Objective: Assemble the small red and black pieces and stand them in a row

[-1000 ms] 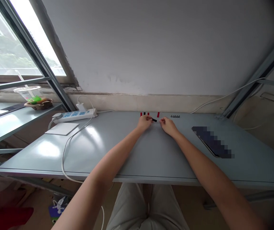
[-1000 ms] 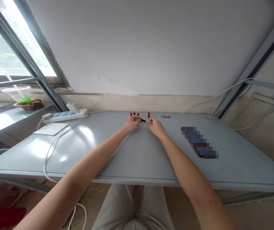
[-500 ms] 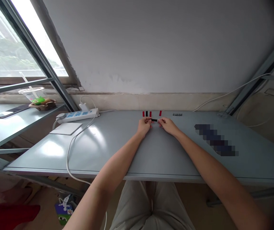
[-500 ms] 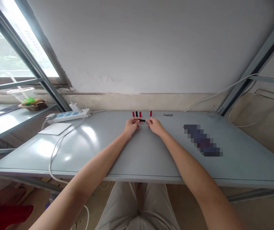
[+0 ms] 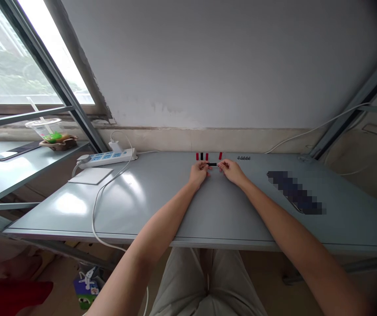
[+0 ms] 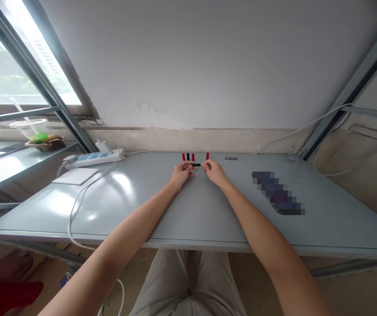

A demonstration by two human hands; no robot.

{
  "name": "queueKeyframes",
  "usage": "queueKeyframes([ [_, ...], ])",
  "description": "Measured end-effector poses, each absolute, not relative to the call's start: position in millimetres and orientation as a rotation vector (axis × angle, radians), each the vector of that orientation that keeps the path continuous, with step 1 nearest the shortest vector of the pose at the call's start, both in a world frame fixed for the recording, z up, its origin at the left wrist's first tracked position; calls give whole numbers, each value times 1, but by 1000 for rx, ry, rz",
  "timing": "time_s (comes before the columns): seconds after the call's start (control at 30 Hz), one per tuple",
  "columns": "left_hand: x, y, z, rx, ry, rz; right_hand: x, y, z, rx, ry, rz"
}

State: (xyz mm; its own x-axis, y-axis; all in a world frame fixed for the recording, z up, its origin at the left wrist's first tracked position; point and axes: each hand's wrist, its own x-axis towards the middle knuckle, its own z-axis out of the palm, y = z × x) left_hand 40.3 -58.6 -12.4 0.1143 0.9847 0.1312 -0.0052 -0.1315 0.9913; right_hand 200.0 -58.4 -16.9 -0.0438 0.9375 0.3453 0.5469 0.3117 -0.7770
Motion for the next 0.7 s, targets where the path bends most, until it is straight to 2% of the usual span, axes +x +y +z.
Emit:
queueKeyframes([
  [0.7,38,-58,-12,1327,1084,1189,202,-60,-18,-1387,-1805,488],
])
